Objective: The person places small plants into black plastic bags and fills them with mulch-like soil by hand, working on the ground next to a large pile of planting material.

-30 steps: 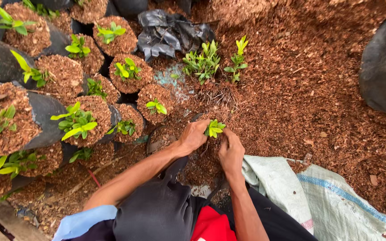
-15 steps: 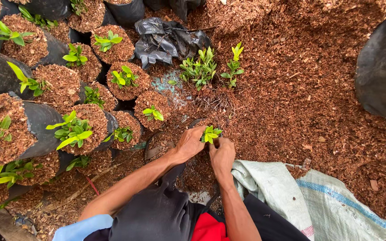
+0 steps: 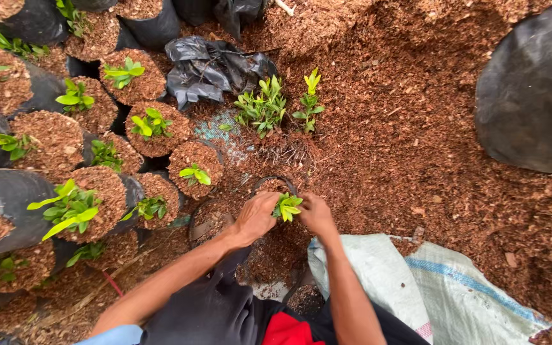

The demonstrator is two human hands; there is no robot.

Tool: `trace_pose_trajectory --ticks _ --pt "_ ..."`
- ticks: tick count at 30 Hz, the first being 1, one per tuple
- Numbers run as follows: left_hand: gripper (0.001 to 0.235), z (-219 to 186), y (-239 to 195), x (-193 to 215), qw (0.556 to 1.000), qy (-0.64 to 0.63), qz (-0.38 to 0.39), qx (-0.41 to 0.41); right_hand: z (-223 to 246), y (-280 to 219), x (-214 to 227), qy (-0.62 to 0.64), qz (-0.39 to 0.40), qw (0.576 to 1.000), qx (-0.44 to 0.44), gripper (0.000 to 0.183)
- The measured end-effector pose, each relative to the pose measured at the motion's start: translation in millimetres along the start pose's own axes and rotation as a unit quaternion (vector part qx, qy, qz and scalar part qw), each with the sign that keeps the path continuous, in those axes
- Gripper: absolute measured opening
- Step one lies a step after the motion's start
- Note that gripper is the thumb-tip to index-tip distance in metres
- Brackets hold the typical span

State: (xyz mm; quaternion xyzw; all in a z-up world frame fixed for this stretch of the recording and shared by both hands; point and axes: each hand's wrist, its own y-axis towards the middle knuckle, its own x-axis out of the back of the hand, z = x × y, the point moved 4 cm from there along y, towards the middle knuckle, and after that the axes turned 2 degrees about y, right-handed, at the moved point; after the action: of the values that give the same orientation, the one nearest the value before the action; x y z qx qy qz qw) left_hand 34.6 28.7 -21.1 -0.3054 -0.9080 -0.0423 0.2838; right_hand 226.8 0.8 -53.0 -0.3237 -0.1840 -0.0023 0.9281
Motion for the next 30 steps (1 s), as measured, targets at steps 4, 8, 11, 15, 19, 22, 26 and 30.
trace_pose_trajectory --ticks 4,8,11,15,19,22,26,30 --pt "0.037 5 -1 -9 0.998 0.022 0.033 0.04 46 -28 146 -0.325 -0.389 0.854 0.116 0.08" --pt "0.043 -10 0 6 0.999 0.031 -0.038 -0.018 40 -18 207 -0.362 -0.411 0.837 0.007 0.129" --pt "0.047 -7 -1 3 0.998 0.031 -0.041 -0.02 18 -1 171 -0.439 -0.365 0.821 0.008 0.134" --pt "0.055 13 -6 -21 0.998 0.058 -0.013 -0.023 -22 10 67 -0.495 -0.182 0.849 -0.042 0.114" --pt "0.053 25 -9 -22 0.998 0.063 -0.007 -0.026 -38 -7 -1 -0.357 -0.148 0.914 0.124 0.1" --pt "0.06 19 -9 -14 0.999 0.051 0.003 -0.007 -40 -28 -12 -0.332 -0.13 0.925 0.13 0.1" --pt "0.055 15 -9 -14 0.993 -0.011 0.055 0.105 -60 -29 -21 -0.362 -0.125 0.916 0.117 0.078" --pt "0.05 22 -11 -20 0.998 0.041 -0.037 0.016 -71 0 -8 -0.218 -0.023 0.975 -0.043 0.028"
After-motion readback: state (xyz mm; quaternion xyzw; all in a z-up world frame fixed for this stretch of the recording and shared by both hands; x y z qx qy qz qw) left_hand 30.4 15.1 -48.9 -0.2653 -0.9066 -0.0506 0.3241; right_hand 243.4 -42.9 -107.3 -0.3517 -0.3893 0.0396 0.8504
